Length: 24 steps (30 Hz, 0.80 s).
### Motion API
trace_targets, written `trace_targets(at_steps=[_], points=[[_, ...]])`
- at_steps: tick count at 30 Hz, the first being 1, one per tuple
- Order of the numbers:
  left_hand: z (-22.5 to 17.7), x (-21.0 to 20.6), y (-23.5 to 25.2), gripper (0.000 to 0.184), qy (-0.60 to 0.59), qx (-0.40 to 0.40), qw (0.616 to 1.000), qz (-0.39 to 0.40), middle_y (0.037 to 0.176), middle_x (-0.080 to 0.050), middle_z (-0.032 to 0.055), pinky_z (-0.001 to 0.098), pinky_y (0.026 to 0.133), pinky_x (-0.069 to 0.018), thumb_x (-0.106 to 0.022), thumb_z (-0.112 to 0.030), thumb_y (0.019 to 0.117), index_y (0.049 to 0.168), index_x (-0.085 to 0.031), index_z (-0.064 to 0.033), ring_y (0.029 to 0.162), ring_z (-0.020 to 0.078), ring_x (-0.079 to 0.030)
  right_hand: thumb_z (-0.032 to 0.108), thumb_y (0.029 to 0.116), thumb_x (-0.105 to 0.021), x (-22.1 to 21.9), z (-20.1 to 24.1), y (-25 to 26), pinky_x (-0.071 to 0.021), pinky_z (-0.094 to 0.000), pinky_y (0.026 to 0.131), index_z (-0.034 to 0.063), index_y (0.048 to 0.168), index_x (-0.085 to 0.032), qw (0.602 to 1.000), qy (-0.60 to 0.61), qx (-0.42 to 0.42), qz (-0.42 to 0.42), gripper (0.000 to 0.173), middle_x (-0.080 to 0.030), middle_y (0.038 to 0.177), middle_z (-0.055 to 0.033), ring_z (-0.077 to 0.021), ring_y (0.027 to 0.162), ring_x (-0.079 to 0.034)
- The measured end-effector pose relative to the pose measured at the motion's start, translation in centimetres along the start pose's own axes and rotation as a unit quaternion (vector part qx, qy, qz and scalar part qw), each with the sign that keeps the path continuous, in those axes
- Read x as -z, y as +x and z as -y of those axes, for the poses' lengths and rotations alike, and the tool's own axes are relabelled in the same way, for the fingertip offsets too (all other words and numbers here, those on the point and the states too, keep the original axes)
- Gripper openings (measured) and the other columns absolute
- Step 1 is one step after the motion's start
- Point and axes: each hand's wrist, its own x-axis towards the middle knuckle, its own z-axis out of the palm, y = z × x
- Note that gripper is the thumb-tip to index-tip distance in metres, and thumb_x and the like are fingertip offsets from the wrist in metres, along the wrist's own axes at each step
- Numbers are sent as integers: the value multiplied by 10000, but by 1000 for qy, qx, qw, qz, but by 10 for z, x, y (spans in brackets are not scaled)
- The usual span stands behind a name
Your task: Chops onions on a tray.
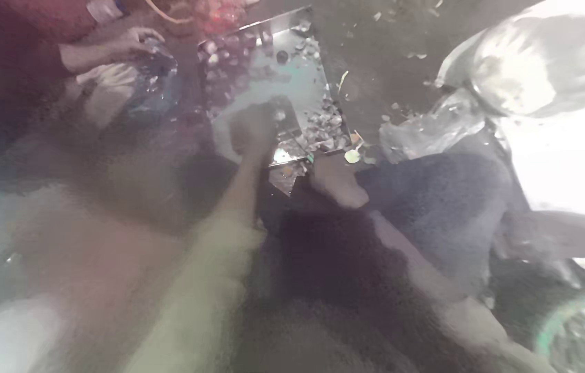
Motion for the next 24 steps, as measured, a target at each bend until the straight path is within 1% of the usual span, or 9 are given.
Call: trace_targets(at_steps=[2, 5, 8, 13, 16, 18, 20, 22, 24], points=[[-1, 2, 0, 373, -16, -5, 1000, 3, 1200, -711, 161, 627, 910, -551, -713, -323, 902, 1202, -697, -104, 1108, 360, -690, 300, 1015, -623, 3, -7, 1, -560, -658, 729, -9, 1287, -570, 1000, 2, 15, 0, 416, -682, 1004, -279, -474, 908, -697], [-3, -3, 4, 313, -55, -53, 997, -14, 1352, -647, 92, 549, 1017, -533, -670, -256, 951, 1254, -729, -203, 1230, 296, -632, 305, 1047, -575, 4, -15, 9, -567, -644, 778, -14, 1329, -562, 999, 17, 23, -13, 426, -672, 1050, -283, -463, 949, -691], [-6, -9, 2, 366, -115, -101, 987, -40, 1518, -529, 160, 524, 1147, -434, -612, -190, 1012, 1360, -657, -82, 1374, 339, -533, 323, 1082, -524, 9, -26, 6, -555, -643, 768, 1, 1371, -534, 996, 78, 24, -23, 432, -677, 1012, -277, -456, 919, -692], [0, -40, 13, 524, -135, -109, 985, -11, 1637, -385, 182, 501, 1260, -272, -488, -350, 1093, 1520, -483, -46, 1538, 332, -334, 300, 1077, -551, 11, -42, 10, -548, -657, 758, -2, 1314, -563, 986, 153, 33, -62, 385, -676, 999, -282, -467, 899, -690], [-12, -38, 11, 512, -119, -104, 987, -20, 1592, -433, 220, 518, 1239, -297, -477, -343, 1096, 1489, -501, -15, 1506, 364, -375, 283, 1077, -542, 13, -45, 10, -553, -622, 717, -8, 1260, -559, 978, 183, 48, -82, 344, -660, 952, -255, -434, 857, -686], [-22, -42, 8, 517, -125, -118, 985, -27, 1592, -430, 225, 511, 1258, -263, -456, -334, 1102, 1497, -491, -3, 1518, 365, -352, 320, 1087, -517, 16, -48, 4, -556, -609, 699, 1, 1297, -543, 972, 210, 46, -91, 383, -654, 952, -249, -425, 840, -683], [-27, -55, 11, 497, -132, -152, 979, -32, 1623, -411, 184, 481, 1286, -200, -443, -317, 1103, 1505, -504, -31, 1555, 330, -298, 333, 1087, -523, 20, -51, 1, -562, -609, 688, 5, 1360, -505, 966, 231, 40, -106, 427, -659, 951, -253, -428, 820, -684], [-26, -67, 8, 475, -120, -194, 973, -30, 1640, -393, 161, 467, 1288, -218, -472, -300, 1091, 1500, -524, -64, 1559, 315, -294, 275, 1079, -538, 28, -52, 4, -552, -618, 750, -14, 1357, -517, 962, 248, 19, -116, 402, -662, 997, -270, -436, 874, -683], [-29, -74, -11, 471, -64, -239, 968, -44, 1618, -417, 189, 492, 1267, -257, -475, -265, 1086, 1494, -529, -37, 1524, 359, -351, 273, 1073, -531, 37, -52, 13, -553, -604, 820, -9, 1332, -551, 962, 251, -16, -110, 383, -679, 1033, -242, -399, 926, -696]])
